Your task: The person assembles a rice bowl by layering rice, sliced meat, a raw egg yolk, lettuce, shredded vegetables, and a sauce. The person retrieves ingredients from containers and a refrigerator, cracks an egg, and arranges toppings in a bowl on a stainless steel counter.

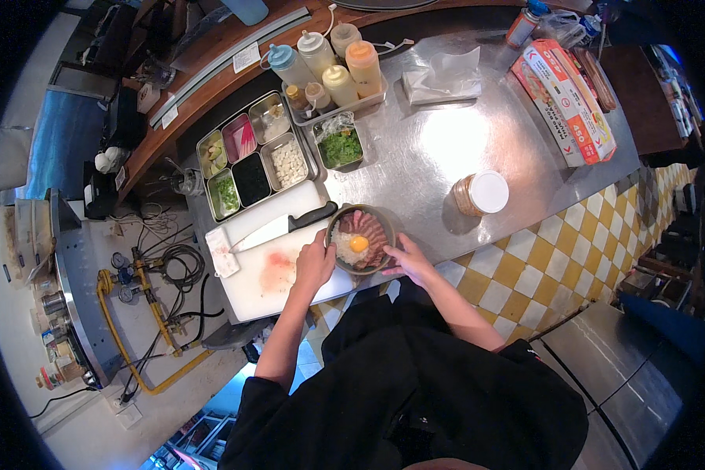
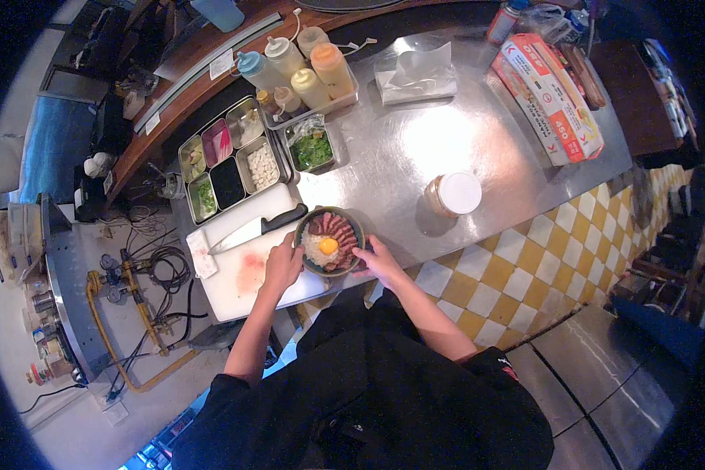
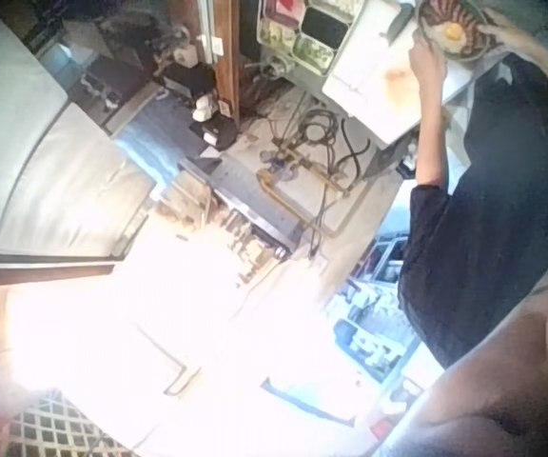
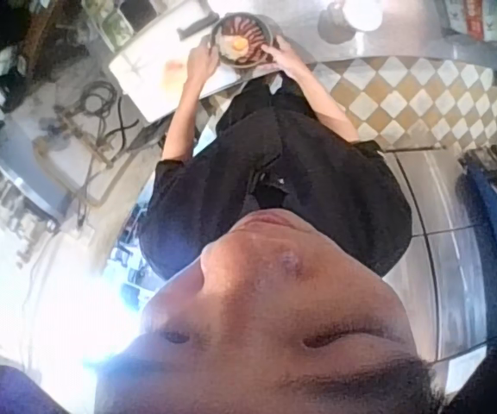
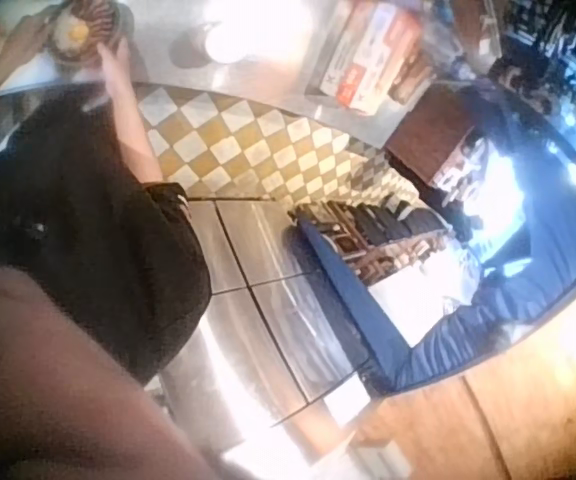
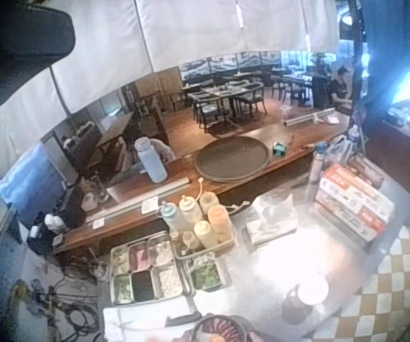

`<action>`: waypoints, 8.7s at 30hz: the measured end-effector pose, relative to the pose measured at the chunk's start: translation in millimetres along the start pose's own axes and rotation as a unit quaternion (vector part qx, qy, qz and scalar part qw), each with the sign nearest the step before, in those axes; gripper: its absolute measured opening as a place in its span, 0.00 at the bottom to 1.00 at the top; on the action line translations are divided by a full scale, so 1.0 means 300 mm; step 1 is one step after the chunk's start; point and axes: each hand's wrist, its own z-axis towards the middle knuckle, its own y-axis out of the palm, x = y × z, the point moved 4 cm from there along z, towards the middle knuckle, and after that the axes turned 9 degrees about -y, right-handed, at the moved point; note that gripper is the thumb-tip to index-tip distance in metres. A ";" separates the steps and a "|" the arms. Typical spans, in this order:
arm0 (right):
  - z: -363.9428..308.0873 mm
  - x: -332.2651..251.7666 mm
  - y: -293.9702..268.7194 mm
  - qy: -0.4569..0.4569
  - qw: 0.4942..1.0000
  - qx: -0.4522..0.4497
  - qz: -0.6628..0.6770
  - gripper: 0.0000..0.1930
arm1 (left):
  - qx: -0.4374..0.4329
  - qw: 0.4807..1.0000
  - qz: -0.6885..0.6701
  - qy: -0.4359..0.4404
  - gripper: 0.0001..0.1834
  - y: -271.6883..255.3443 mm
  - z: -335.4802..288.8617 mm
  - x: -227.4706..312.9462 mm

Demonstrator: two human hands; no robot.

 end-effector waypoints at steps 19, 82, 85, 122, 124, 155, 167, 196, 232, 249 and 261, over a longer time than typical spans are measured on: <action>0.041 -0.012 -0.060 0.041 0.994 -0.082 -0.066 0.23 | 0.038 0.998 0.045 -0.010 0.25 0.013 -0.027 0.006; -1.470 0.105 -1.483 -0.170 0.782 0.535 -0.272 0.25 | 0.450 0.866 0.162 0.142 0.24 -0.117 0.635 1.657; -1.206 -0.274 -1.423 -0.323 0.771 0.458 -0.300 0.23 | 0.437 0.852 0.242 0.154 0.23 -0.339 0.662 1.619; -2.484 0.050 -1.849 -0.466 0.099 0.782 0.402 0.27 | -0.809 0.123 0.490 0.302 0.37 2.720 -2.525 2.207; -2.443 0.126 -1.823 -0.400 0.060 0.816 0.412 0.22 | -0.805 -0.011 0.365 0.469 0.22 2.736 -2.685 2.302; -3.055 -0.111 -2.399 -0.461 0.355 0.801 0.142 0.10 | -0.310 0.548 -0.232 0.742 0.53 2.014 -2.048 3.218; -3.107 -0.656 -2.397 -0.275 0.328 0.821 -0.378 0.42 | -0.864 0.400 -0.089 0.293 0.43 2.682 -2.511 2.987; -3.824 -0.568 -2.852 -0.633 -0.164 0.673 0.345 0.11 | -0.832 0.287 0.101 0.464 0.26 3.392 -3.357 3.372; -2.511 -0.169 -1.751 -0.458 0.008 0.712 0.532 0.16 | -0.022 0.640 -0.193 0.744 0.38 2.056 -1.813 4.014; -1.726 -0.115 -1.164 -0.342 -0.294 0.725 0.521 0.17 | -0.233 0.254 -0.300 0.889 0.41 1.978 -2.203 2.987; -1.073 -0.324 -0.943 -0.217 -0.657 0.565 0.449 0.12 | -0.313 0.231 -0.333 0.859 0.47 2.156 -2.878 2.429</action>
